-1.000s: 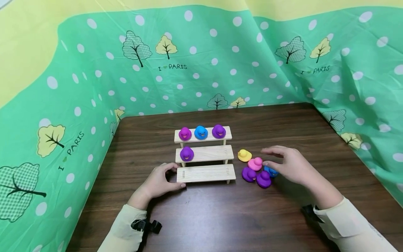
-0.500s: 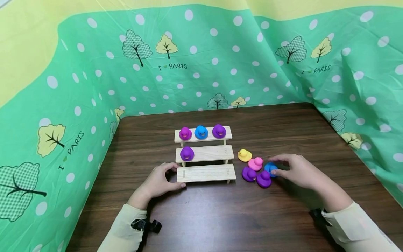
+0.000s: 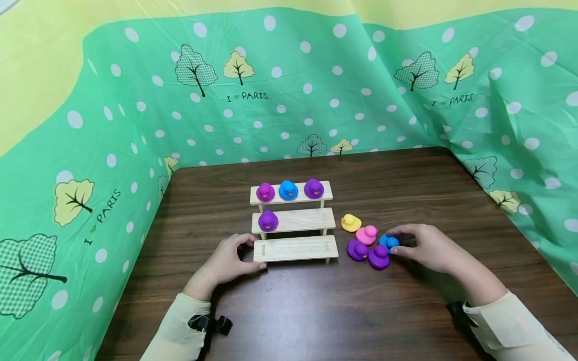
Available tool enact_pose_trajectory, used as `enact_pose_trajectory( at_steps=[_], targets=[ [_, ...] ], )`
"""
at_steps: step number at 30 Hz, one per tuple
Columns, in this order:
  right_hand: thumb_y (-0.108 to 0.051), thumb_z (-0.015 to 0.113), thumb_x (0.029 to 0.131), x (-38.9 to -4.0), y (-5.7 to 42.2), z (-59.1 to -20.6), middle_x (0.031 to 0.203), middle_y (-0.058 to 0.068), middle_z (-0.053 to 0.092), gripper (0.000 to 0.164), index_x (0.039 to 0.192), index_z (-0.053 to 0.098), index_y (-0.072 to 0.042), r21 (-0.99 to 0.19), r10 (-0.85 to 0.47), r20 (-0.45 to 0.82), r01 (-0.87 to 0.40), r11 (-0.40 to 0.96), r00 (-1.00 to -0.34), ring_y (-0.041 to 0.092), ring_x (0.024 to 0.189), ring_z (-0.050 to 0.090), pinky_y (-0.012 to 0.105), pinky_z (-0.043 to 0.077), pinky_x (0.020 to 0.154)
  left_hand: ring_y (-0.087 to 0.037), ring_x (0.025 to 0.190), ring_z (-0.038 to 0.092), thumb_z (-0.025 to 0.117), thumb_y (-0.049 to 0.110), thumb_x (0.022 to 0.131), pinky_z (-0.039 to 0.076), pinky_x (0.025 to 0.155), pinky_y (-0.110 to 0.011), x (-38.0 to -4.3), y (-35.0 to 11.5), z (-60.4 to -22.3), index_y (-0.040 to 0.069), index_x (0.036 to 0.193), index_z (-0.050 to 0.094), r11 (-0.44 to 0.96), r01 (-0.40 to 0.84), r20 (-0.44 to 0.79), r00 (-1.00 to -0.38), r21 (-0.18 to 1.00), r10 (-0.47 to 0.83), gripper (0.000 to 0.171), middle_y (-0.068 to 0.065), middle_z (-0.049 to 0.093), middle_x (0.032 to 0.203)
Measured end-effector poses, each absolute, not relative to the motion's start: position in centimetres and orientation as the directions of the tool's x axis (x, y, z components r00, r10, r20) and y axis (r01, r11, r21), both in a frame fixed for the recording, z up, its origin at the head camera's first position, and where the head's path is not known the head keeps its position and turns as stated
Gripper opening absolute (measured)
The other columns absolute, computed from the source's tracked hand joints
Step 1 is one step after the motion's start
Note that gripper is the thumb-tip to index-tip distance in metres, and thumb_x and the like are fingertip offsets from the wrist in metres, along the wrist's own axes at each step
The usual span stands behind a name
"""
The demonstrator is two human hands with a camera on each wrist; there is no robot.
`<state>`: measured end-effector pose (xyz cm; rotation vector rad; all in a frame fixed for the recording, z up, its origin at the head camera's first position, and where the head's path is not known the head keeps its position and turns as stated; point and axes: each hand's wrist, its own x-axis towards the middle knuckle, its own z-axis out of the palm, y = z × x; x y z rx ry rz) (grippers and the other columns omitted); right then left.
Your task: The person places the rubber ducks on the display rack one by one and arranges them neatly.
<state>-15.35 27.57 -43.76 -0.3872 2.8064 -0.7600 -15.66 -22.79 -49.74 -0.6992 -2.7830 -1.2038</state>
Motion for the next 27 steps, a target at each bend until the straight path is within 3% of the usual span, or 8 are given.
enact_pose_trajectory(
  at_steps=[27],
  targets=[
    [-0.028, 0.081, 0.095, -15.05, 27.60, -43.83, 0.117, 0.011, 0.072, 0.029, 0.119, 0.074, -0.013, -0.519, -0.277, -0.079, -0.198, 0.832, -0.958, 0.038, 0.114, 0.066, 0.060, 0.055, 0.089, -0.016, 0.093, 0.064, 0.099, 0.034, 0.071, 0.053, 0.087, -0.038, -15.57, -22.80, -49.67, 0.017, 0.110, 0.070, 0.600, 0.410, 0.194, -0.899, 0.687, 0.392, 0.051, 0.009, 0.067, 0.099]
  ],
)
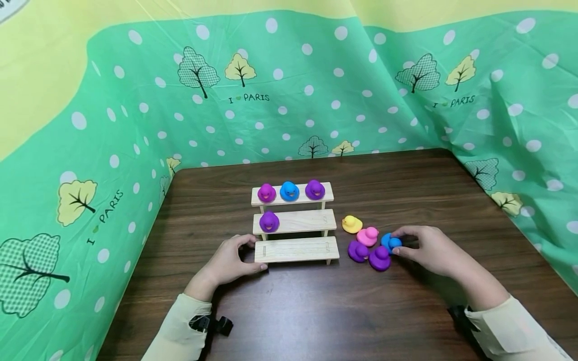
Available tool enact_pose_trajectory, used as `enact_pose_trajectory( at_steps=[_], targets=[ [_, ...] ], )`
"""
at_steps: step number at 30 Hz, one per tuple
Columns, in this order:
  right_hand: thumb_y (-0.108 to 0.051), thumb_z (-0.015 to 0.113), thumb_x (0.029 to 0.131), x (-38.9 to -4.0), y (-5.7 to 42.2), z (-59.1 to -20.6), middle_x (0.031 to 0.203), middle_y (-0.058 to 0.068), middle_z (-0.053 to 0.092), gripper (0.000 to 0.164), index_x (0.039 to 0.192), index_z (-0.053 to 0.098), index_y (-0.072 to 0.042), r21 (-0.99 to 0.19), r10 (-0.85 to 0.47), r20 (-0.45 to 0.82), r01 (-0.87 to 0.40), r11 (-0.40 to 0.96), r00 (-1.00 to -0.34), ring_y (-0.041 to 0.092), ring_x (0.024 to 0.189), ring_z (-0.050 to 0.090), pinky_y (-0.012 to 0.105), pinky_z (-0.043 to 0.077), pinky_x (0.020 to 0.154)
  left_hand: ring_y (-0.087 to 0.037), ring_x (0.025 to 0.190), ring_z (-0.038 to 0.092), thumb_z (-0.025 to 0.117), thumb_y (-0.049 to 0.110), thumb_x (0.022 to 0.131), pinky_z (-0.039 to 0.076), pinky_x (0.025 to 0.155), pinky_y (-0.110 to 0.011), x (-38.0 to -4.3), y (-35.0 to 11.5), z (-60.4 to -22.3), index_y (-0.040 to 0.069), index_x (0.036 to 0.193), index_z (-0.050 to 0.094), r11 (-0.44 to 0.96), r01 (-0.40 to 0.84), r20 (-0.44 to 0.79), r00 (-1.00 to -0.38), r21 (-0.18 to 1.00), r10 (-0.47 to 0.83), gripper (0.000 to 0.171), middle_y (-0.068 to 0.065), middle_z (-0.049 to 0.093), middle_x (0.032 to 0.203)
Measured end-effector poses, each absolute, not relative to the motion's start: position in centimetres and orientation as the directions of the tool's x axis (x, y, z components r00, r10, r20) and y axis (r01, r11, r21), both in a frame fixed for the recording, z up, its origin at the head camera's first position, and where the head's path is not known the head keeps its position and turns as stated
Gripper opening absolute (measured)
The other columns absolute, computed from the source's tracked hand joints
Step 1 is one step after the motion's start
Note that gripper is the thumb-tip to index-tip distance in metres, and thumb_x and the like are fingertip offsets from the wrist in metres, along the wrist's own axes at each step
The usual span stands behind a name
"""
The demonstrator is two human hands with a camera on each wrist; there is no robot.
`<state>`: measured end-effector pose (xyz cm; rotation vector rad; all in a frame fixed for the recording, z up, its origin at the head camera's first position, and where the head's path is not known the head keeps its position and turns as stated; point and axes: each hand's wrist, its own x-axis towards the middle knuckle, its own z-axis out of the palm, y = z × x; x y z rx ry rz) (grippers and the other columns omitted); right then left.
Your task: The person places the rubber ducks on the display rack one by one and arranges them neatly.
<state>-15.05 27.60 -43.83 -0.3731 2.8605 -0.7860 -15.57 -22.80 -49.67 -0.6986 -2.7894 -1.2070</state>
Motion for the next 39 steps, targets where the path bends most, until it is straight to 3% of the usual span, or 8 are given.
enact_pose_trajectory(
  at_steps=[12, 22, 30, 39],
  targets=[
    [-0.021, 0.080, 0.095, -14.4, 27.0, -43.0, 0.117, 0.012, 0.073, 0.031, 0.121, 0.073, -0.005, -0.560, -0.249, 0.086, -0.253, 0.789, -0.965, 0.035, 0.108, 0.070, 0.054, 0.058, 0.087, -0.016, 0.094, 0.064, 0.098, 0.035, 0.071, 0.053, 0.088, -0.038, -15.6, -22.8, -49.6, 0.018, 0.109, 0.070, 0.600, 0.398, 0.177, -0.902, 0.694, 0.394, 0.050, 0.009, 0.067, 0.099],
    [-0.016, 0.083, 0.092, -14.5, 25.1, -42.5, 0.119, 0.010, 0.073, 0.032, 0.122, 0.074, -0.007, -0.562, -0.244, 0.226, -0.330, 0.758, -0.943, 0.031, 0.104, 0.072, 0.051, 0.058, 0.086, -0.015, 0.094, 0.064, 0.098, 0.036, 0.072, 0.053, 0.088, -0.038, -15.6, -22.8, -49.7, 0.019, 0.109, 0.070, 0.599, 0.404, 0.179, -0.899, 0.692, 0.399, 0.050, 0.010, 0.067, 0.099],
    [-0.015, 0.084, 0.091, -14.6, 22.6, -42.0, 0.117, 0.009, 0.075, 0.033, 0.121, 0.073, -0.008, -0.620, -0.255, 0.221, -0.337, 0.709, -0.941, 0.032, 0.104, 0.074, 0.052, 0.058, 0.087, -0.015, 0.094, 0.064, 0.098, 0.036, 0.072, 0.053, 0.088, -0.039, -15.6, -22.9, -49.8, 0.019, 0.109, 0.070, 0.595, 0.412, 0.187, -0.896, 0.690, 0.403, 0.050, 0.011, 0.067, 0.099],
    [-0.016, 0.087, 0.089, -15.1, 19.9, -41.2, 0.119, 0.003, 0.074, 0.033, 0.120, 0.076, -0.013, -0.626, -0.300, 0.254, -0.393, 0.674, -0.920, 0.023, 0.100, 0.073, 0.042, 0.061, 0.080, -0.014, 0.095, 0.064, 0.097, 0.037, 0.072, 0.053, 0.089, -0.039, -15.6, -22.9, -49.7, 0.018, 0.110, 0.070, 0.614, 0.423, 0.199, -0.895, 0.667, 0.400, 0.051, 0.010, 0.067, 0.100]
  ],
)
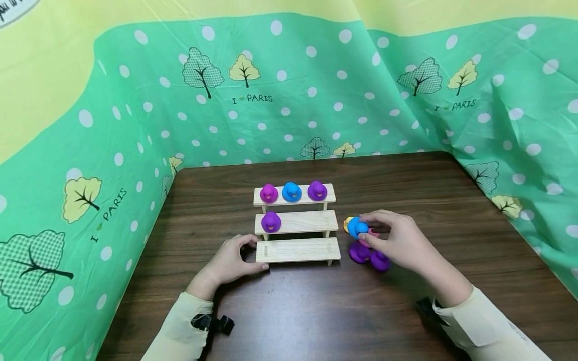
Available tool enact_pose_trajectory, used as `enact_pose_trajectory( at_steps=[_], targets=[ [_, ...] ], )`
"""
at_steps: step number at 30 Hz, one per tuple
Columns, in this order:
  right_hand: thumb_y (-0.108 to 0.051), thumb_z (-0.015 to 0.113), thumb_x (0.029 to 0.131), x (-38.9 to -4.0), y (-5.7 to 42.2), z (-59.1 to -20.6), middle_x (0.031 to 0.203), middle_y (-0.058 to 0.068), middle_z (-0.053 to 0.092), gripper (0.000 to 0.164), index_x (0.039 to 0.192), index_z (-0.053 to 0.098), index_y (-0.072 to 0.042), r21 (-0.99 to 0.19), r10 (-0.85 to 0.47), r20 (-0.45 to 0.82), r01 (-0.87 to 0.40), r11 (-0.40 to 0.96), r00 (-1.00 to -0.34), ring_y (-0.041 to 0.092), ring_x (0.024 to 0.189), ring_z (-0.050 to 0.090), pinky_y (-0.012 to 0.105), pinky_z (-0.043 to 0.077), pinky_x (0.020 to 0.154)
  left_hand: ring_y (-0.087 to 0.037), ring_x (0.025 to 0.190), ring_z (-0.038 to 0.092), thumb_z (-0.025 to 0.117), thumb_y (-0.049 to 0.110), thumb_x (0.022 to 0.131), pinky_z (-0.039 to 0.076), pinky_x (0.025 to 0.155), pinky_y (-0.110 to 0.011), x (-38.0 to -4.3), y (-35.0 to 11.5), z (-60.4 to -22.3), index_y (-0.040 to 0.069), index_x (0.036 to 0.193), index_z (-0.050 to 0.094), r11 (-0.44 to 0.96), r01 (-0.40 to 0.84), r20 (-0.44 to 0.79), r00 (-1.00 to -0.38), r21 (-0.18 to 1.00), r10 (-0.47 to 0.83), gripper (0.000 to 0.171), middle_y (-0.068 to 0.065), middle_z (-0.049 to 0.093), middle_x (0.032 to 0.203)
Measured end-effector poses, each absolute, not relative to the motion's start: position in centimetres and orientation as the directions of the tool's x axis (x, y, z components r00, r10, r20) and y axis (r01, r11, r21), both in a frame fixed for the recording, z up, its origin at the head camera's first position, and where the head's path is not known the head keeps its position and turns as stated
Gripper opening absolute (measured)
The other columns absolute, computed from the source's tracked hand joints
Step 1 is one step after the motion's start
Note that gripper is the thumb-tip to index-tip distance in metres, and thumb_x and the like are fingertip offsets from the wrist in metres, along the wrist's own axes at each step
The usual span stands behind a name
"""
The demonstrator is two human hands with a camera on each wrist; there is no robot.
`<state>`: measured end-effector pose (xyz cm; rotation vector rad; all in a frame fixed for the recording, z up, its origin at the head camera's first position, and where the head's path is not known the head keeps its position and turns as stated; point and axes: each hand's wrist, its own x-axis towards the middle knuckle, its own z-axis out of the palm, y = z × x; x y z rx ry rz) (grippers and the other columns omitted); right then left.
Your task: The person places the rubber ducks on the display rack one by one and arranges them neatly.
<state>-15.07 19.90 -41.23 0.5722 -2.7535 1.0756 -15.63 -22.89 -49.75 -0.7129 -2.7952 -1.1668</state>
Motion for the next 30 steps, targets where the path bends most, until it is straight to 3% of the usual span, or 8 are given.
enact_pose_trajectory(
  at_steps=[3, 9, 23, 30],
  targets=[
    [-0.016, 0.088, 0.088, -15.4, 19.1, -41.1, 0.119, 0.001, 0.073, 0.032, 0.118, 0.077, -0.015, -0.608, -0.317, 0.288, -0.428, 0.669, -0.904, 0.022, 0.100, 0.070, 0.035, 0.058, 0.074, -0.014, 0.095, 0.064, 0.097, 0.037, 0.072, 0.053, 0.089, -0.039, -15.7, -22.8, -49.6, 0.017, 0.111, 0.070, 0.615, 0.424, 0.199, -0.894, 0.665, 0.401, 0.051, 0.010, 0.067, 0.100],
    [-0.018, 0.088, 0.087, -15.8, 17.3, -40.7, 0.121, 0.000, 0.073, 0.032, 0.117, 0.077, -0.015, -0.604, -0.348, 0.278, -0.444, 0.662, -0.895, 0.026, 0.114, 0.068, 0.049, 0.055, 0.094, -0.014, 0.095, 0.064, 0.097, 0.036, 0.072, 0.053, 0.089, -0.039, -15.7, -22.8, -49.4, 0.018, 0.111, 0.070, 0.612, 0.414, 0.186, -0.897, 0.673, 0.402, 0.051, 0.010, 0.067, 0.100],
    [-0.018, 0.088, 0.088, -17.1, 13.4, -40.2, 0.116, -0.002, 0.074, 0.033, 0.119, 0.077, -0.012, -0.625, -0.427, 0.271, -0.495, 0.604, -0.863, 0.023, 0.097, 0.071, 0.043, 0.059, 0.089, -0.014, 0.095, 0.063, 0.097, 0.037, 0.073, 0.053, 0.090, -0.039, -15.8, -22.9, -49.7, 0.019, 0.110, 0.069, 0.604, 0.410, 0.183, -0.897, 0.683, 0.402, 0.050, 0.010, 0.066, 0.100],
    [-0.022, 0.087, 0.089, -17.5, 11.7, -39.9, 0.117, -0.002, 0.075, 0.034, 0.121, 0.077, -0.014, -0.635, -0.439, 0.254, -0.491, 0.597, -0.862, 0.020, 0.104, 0.073, 0.044, 0.058, 0.092, -0.014, 0.096, 0.063, 0.098, 0.037, 0.073, 0.052, 0.091, -0.040, -15.9, -23.0, -49.8, 0.018, 0.111, 0.070, 0.604, 0.399, 0.170, -0.901, 0.690, 0.400, 0.051, 0.010, 0.067, 0.101]
  ],
)
